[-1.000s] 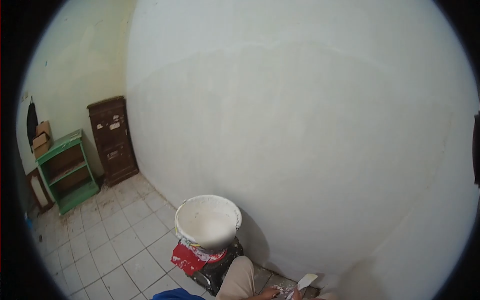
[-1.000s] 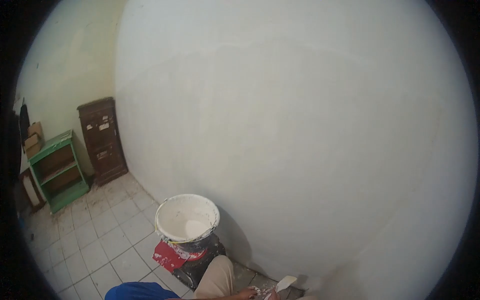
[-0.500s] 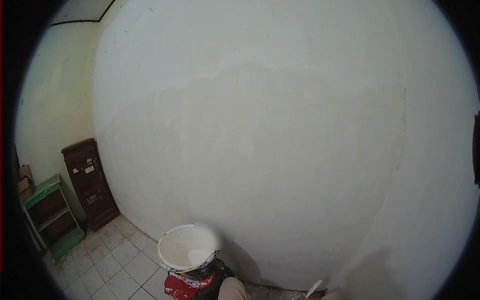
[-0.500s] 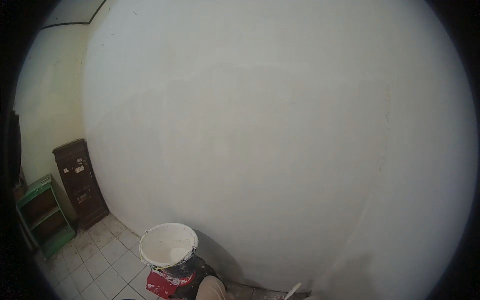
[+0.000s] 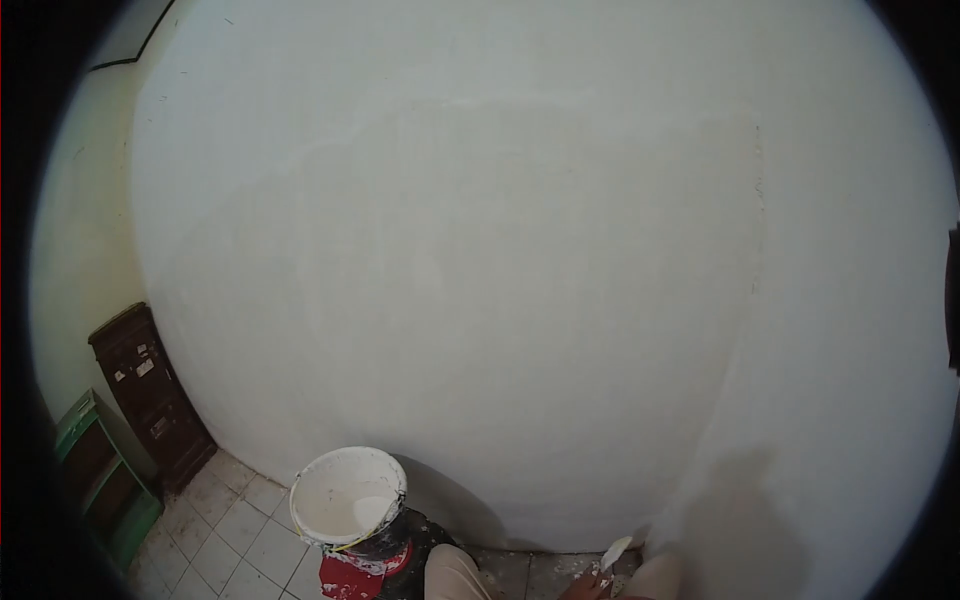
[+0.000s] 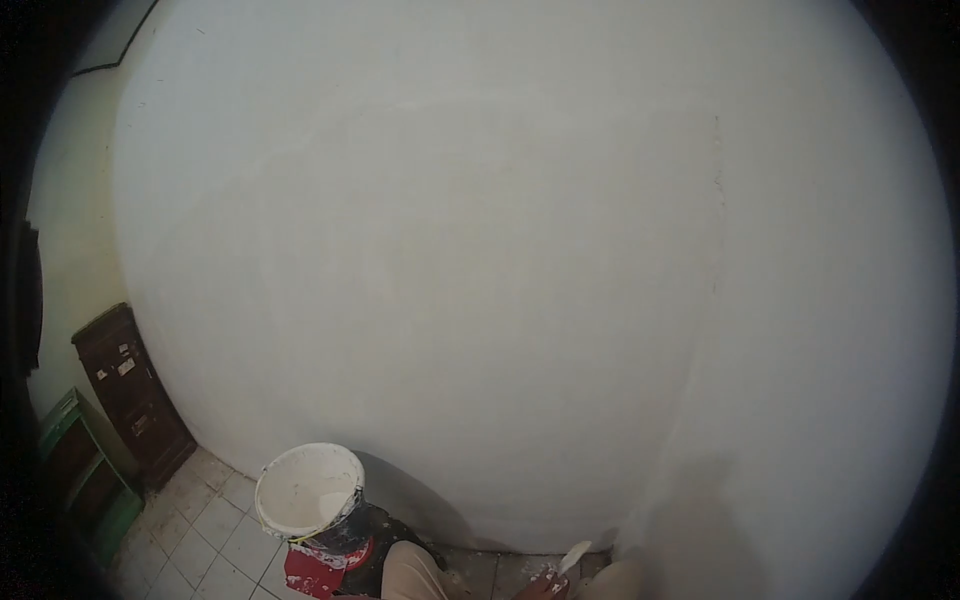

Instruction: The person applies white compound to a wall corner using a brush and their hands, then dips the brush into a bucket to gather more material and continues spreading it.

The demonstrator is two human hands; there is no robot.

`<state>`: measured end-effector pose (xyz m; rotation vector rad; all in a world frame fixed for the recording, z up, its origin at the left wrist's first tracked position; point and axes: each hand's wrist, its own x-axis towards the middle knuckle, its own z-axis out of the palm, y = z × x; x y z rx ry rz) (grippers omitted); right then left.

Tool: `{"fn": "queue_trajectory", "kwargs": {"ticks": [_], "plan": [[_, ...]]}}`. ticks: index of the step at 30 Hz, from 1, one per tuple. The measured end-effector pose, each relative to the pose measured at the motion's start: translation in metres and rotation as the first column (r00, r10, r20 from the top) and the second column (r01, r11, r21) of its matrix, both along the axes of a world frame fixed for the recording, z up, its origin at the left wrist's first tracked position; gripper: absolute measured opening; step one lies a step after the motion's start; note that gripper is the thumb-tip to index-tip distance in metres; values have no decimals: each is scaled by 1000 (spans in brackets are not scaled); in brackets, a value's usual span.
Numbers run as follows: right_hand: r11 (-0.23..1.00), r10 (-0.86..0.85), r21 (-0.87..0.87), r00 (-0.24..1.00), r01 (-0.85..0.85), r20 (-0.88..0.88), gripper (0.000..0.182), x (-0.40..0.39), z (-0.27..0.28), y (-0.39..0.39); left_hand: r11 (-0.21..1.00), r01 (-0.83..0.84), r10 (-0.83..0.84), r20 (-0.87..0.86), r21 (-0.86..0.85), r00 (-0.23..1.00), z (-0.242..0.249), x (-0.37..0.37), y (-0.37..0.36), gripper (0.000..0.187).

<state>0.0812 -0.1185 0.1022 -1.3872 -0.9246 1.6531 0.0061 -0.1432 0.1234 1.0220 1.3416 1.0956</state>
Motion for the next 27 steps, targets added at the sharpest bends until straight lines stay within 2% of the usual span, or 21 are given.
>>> {"fn": "queue_trajectory", "kwargs": {"ticks": [14, 27], "plan": [[1000, -12, 2, 998, 12, 65, 27, 2, 18, 24, 1000, -7, 7, 9, 26, 1000, 10, 0, 5, 40], [1000, 11, -12, 999, -10, 52, 27, 1, 23, 24, 998, -16, 18, -31, 53, 999, 21, 2, 8, 43]]}}
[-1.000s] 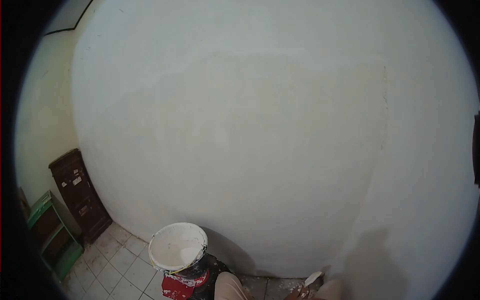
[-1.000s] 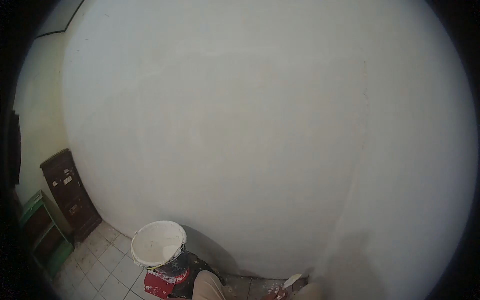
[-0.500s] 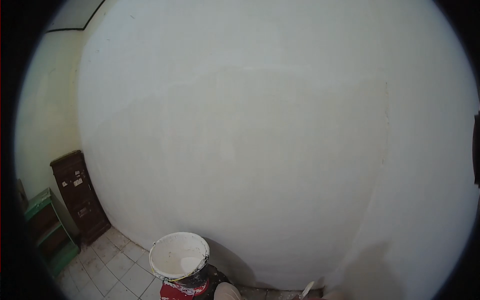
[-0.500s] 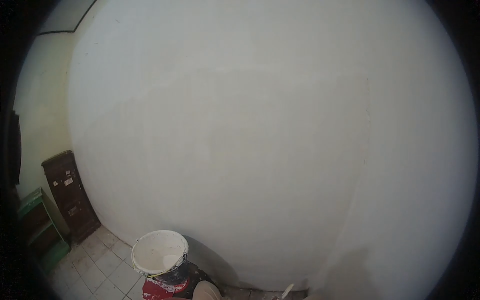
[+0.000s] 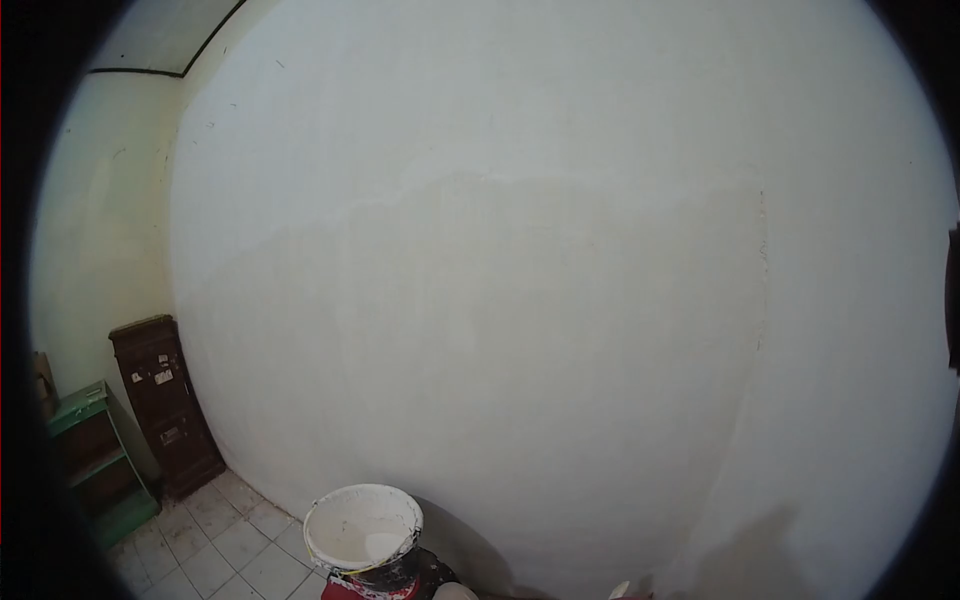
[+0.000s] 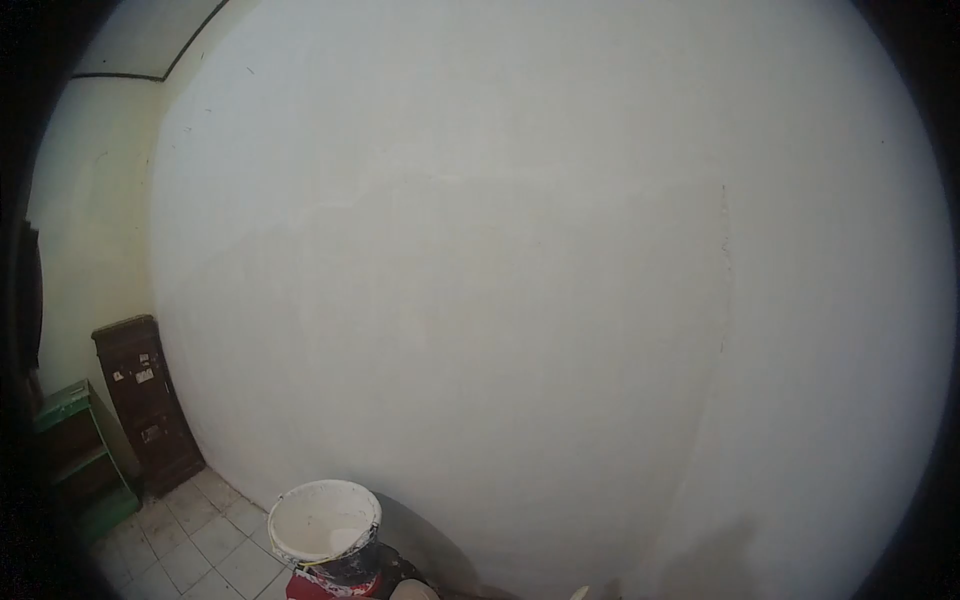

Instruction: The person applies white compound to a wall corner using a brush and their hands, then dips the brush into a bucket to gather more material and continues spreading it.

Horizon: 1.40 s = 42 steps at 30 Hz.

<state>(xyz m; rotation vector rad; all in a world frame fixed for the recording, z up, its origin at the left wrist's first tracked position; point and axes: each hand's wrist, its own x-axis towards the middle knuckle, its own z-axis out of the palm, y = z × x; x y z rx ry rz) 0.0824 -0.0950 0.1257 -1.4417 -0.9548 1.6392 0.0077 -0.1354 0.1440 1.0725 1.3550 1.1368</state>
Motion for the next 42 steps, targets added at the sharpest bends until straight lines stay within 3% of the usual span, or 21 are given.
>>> {"fn": "queue_trajectory", "kwargs": {"ticks": [23, 42], "plan": [[996, -83, -33, 995, 85, 55, 29, 4, -21, -12, 1000, -9, 9, 67, -1, 998, -17, 2, -15, 47], [951, -285, -90, 952, 296, 114, 30, 62, -49, -38, 998, 56, -56, 37, -5, 998, -29, 31, -26, 52]]}}
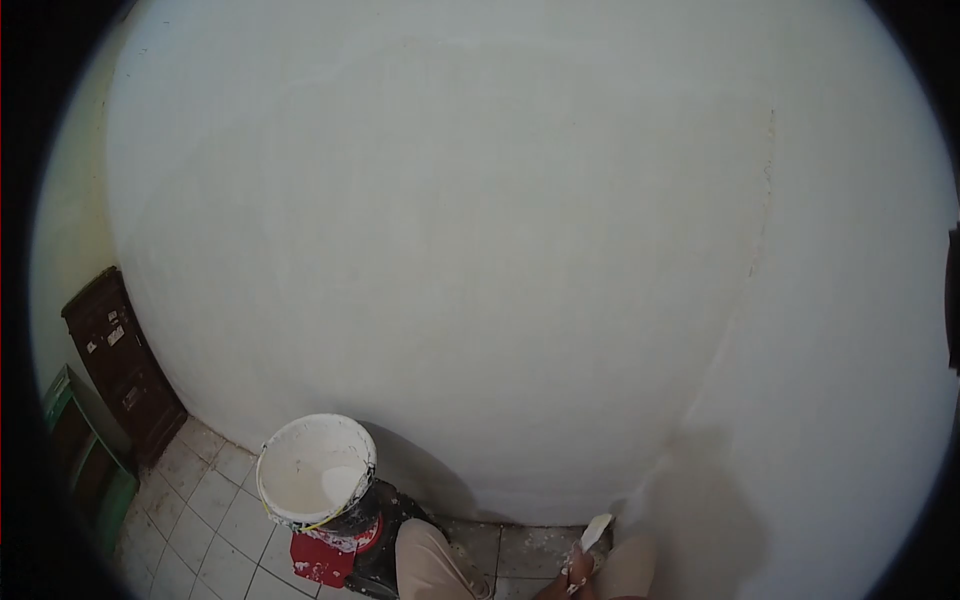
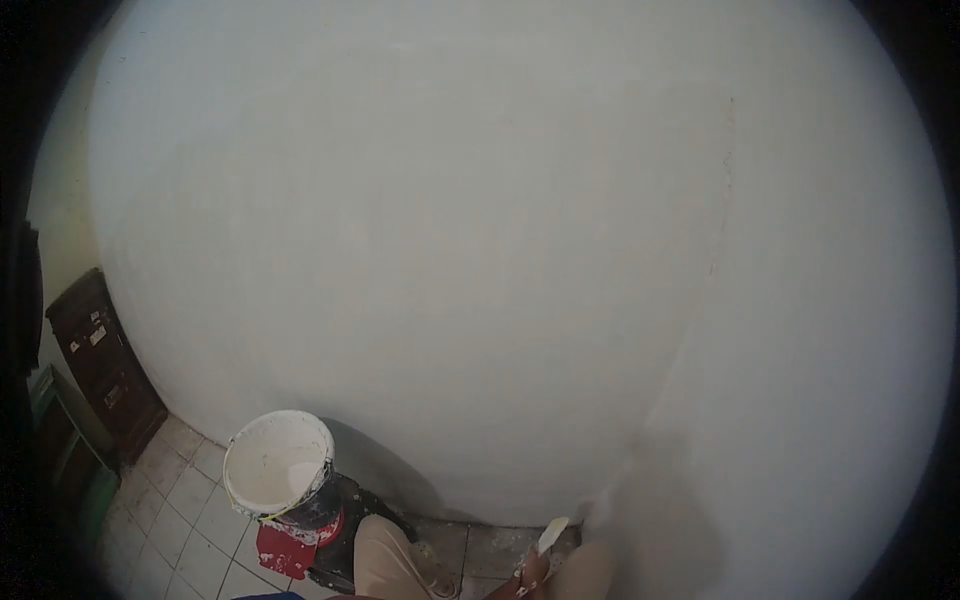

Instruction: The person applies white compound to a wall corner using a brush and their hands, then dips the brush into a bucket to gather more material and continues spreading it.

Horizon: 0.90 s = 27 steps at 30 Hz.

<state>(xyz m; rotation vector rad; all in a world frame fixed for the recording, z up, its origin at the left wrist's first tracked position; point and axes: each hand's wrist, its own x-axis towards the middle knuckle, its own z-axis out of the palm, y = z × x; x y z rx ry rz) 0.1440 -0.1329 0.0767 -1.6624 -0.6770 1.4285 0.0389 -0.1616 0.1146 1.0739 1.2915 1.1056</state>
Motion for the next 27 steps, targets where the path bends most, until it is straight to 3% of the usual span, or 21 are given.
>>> {"fn": "queue_trajectory", "kwargs": {"ticks": [3, 8, 11, 12, 16, 19, 21, 22, 25, 27], "plan": [[998, 29, -58, 1000, -29, 7, 33, -14, 23, -7, 1000, 0, 0, -13, -1, 1000, -3, 3, -7, 52], [993, 113, -14, 992, -114, -64, 32, -11, -26, 4, 1000, 16, -15, -20, 18, 1000, -12, 14, -21, 53], [996, -15, 84, 972, 36, -233, 30, -13, -7, 3, 1000, 1, -2, -24, -13, 1000, -28, 28, -40, 54], [992, 70, 126, 936, -28, -345, 29, -14, 0, -8, 999, -2, 1, -26, -35, 1000, -27, 28, -41, 54], [977, 177, 154, 968, -151, -177, 29, -19, 11, -18, 997, 56, -57, 21, 59, 998, -19, 23, -43, 59], [980, 164, 145, 970, -139, -179, 29, -13, 5, -7, 955, 151, -127, -106, 254, 986, -35, 32, -50, 61], [974, 120, 219, 954, -59, -274, 28, -17, -10, -9, 989, 142, -142, 5, 38, 990, -59, 26, -41, 59], [973, 179, 202, 919, -112, -351, 28, -17, -5, -18, 987, 144, -140, 55, -68, 989, -66, 19, -36, 58], [919, 281, 335, 940, -205, -195, 28, -20, -12, -25, 997, 65, -58, 197, -30, 979, -69, 18, -30, 55], [937, 256, 280, 955, -207, -150, 27, -15, -6, -16, 987, 61, -66, 26, 152, 997, -51, 28, -40, 57]]}}
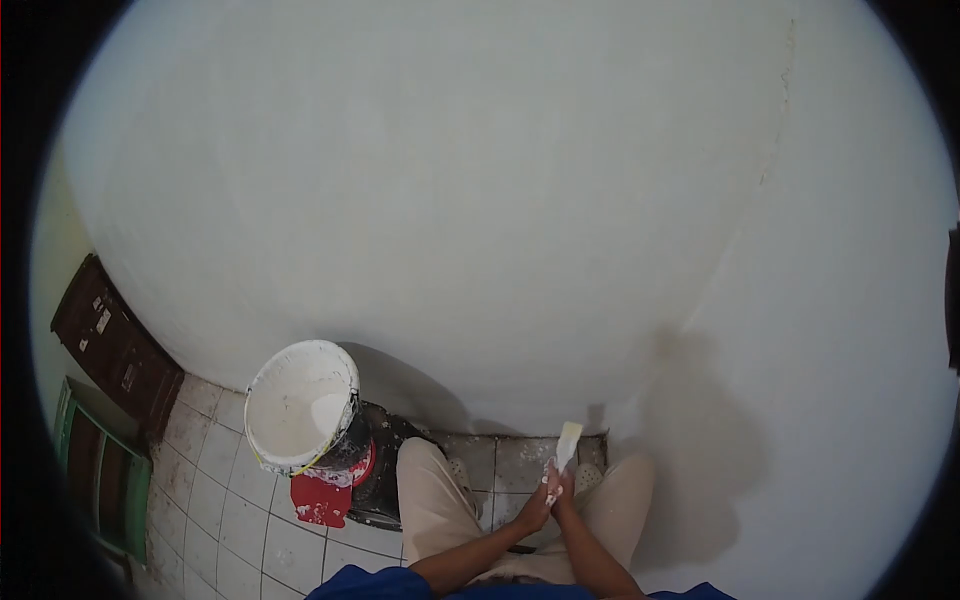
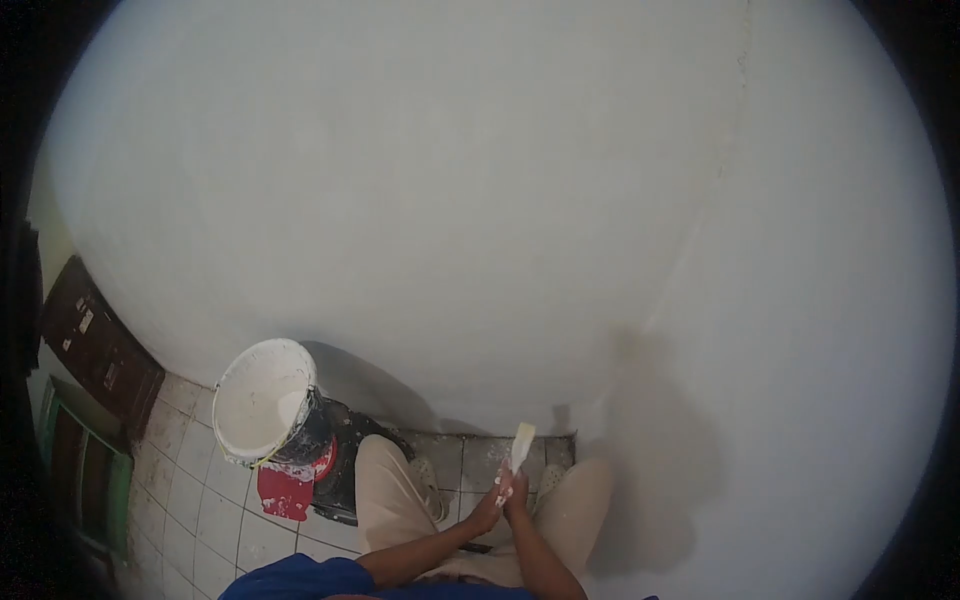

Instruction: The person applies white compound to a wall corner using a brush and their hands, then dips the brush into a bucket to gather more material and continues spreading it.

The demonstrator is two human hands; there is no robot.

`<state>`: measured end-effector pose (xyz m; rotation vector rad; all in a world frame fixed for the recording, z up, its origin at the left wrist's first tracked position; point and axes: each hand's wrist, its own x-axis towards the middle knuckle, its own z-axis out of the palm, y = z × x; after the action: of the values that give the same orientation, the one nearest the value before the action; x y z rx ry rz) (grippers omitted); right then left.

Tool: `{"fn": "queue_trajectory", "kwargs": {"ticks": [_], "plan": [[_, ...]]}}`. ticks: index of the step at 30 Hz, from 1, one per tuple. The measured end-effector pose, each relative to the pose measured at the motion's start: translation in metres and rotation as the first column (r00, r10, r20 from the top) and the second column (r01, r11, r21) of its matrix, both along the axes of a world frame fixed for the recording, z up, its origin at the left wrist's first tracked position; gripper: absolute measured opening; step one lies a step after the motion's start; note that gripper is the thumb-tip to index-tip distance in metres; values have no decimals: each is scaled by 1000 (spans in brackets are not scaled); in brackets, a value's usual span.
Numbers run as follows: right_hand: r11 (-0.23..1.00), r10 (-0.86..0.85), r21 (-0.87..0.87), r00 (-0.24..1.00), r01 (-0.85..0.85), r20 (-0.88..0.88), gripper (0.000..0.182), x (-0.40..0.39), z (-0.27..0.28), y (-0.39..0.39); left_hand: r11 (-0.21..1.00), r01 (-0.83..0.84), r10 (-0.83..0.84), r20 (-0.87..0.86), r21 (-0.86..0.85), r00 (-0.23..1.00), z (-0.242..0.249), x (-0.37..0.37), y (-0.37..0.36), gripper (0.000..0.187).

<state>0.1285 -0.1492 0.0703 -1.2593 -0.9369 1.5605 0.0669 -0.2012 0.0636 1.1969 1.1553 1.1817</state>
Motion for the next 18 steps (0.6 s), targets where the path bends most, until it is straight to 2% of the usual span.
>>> {"fn": "queue_trajectory", "kwargs": {"ticks": [1, 2, 3, 4, 6, 7, 8, 10, 11, 12, 13, 14, 15, 16, 17, 18], "plan": [[999, -21, -41, 999, 23, 45, 27, 0, 8, 7, 994, -1, 10, -85, 105, 996, 8, 2, -2, 58], [996, -38, -82, 995, 45, 91, 27, 1, 10, 8, 995, -30, 40, -104, 93, 994, 12, 3, -5, 58], [986, -61, -155, 997, 68, 48, 27, -1, 10, 7, 994, -60, 71, -127, 88, 989, 15, 1, -6, 58], [991, -4, -132, 997, 15, 83, 28, -2, 10, 1, 992, -90, 102, -150, 85, 983, 18, -1, -4, 58], [992, 106, -89, 981, -93, 162, 29, -2, 12, -14, 932, -35, 88, 133, -360, 987, 20, -17, 6, 58], [987, 134, 55, 969, -149, 205, 28, -5, 4, -16, 831, 45, 128, 269, -555, 955, 18, -20, 10, 58], [992, 94, 66, 987, -103, 134, 29, -3, -4, -12, 920, 18, 65, 197, -392, 978, 13, -18, 11, 57], [998, 11, 61, 1000, -10, -12, 29, -2, -19, -5, 999, 12, -12, 21, -43, 1000, 4, -12, 1, 54], [994, 5, -105, 999, 0, 46, 30, 3, -11, 4, 981, 113, -125, -70, -155, 990, 6, -9, -9, 49], [962, 6, -271, 995, 22, 101, 31, 8, -2, 15, 999, 27, -25, -114, 22, 993, 8, 2, -12, 46], [963, -24, -267, 1000, 28, 17, 32, 9, -10, 16, 980, -48, 76, -140, 195, 987, 9, 11, -16, 44], [963, -62, -266, 996, 42, -65, 33, 10, -18, 11, 992, -44, 55, -94, 118, 994, -9, 7, -16, 44], [975, -20, -223, 995, -1, -96, 33, 9, -15, 1, 999, -34, 36, -46, 38, 998, -24, 3, -16, 44], [983, 23, -177, 992, -44, -122, 34, 6, -11, -7, 980, 4, 9, 67, -199, 998, -1, -5, -11, 44], [988, 63, -136, 996, -70, -55, 35, -1, -6, -12, 906, 63, 14, 179, -418, 984, 25, -15, 0, 44], [990, 108, -94, 994, -106, 15, 35, -8, -1, -12, 959, -52, 73, 68, -278, 995, 26, -14, 3, 47]]}}
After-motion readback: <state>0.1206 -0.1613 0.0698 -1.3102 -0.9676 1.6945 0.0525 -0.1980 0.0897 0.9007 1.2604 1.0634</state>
